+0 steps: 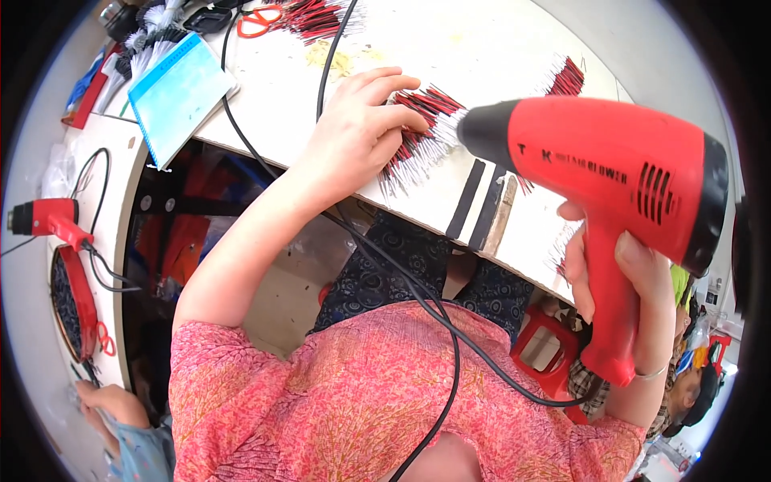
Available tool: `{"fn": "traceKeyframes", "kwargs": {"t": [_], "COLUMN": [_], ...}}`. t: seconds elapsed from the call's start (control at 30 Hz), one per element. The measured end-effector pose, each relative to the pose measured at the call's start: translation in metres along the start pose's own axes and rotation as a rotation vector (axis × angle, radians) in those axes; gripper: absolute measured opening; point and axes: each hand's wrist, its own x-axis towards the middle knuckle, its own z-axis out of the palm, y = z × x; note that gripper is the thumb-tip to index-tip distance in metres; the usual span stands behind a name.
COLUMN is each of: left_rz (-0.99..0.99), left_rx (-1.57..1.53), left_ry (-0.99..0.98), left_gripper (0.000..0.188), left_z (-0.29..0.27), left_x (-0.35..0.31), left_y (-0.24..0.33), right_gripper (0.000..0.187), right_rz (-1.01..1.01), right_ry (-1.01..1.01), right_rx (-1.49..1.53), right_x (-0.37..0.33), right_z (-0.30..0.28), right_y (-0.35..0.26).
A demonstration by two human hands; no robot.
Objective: The person applies heat to bundles of insulated wires arranged on a workbench using a heat gun.
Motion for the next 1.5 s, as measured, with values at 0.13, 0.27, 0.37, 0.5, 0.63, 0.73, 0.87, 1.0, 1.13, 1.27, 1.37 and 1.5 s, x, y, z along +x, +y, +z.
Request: {"fn": "traceKeyframes", "kwargs": {"t": [0.13,0.27,0.37,0.5,0.63,0.73,0.87,1.0,1.13,1.27,1.37,1.5], "left_rz": [-0.093,-0.108,-0.165,-0.149,-0.095,-0.034,-0.048,-0.081,-0.161,-0.175,-0.205,-0.159], "left_rx": [-0.091,-0.113,-0.140,-0.162,-0.075,0.002,-0.061,-0.139,-0.211,-0.234,-0.210,-0.224], "left_ry": [0.037,0.086,0.082,0.080,0.029,0.002,-0.016,0.023,0.067,0.074,0.077,0.115], "left_gripper": [0.030,0.034,0.034,0.035,0.036,0.027,0.022,0.022,0.023,0.024,0.025,0.026], "left_z": [0.002,0.002,0.000,0.002,0.003,0.003,-0.001,-0.002,-0.002,-0.001,-0.004,0.002], "left_x": [0.000,0.000,-0.001,0.000,0.000,-0.002,-0.003,-0.001,-0.001,-0.001,-0.003,0.000], "left_y": [-0.001,-0.003,-0.002,-0.004,0.000,0.000,-0.003,0.000,-0.003,-0.002,-0.002,-0.004], "right_gripper": [0.065,0.044,0.063,0.062,0.064,0.065,0.067,0.070,0.071,0.070,0.069,0.059], "right_rz": [-0.027,0.054,-0.019,-0.038,0.019,0.024,-0.016,-0.042,0.020,0.057,0.014,-0.031], "right_ry": [0.001,-0.091,0.005,-0.029,-0.031,-0.016,0.045,0.022,-0.067,-0.102,-0.043,-0.031], "right_rx": [0.023,0.121,-0.013,0.047,-0.012,-0.002,0.013,0.031,0.049,0.011,0.080,0.109], "right_x": [0.002,0.000,-0.002,0.001,0.000,-0.003,-0.007,-0.004,-0.001,-0.003,0.001,0.005], "right_z": [0.009,-0.014,0.004,0.009,-0.006,-0.006,0.004,0.002,0.001,-0.008,0.002,0.009], "right_y": [-0.004,0.001,-0.004,-0.007,0.002,0.000,0.000,-0.001,0.001,0.002,-0.001,-0.004]}}
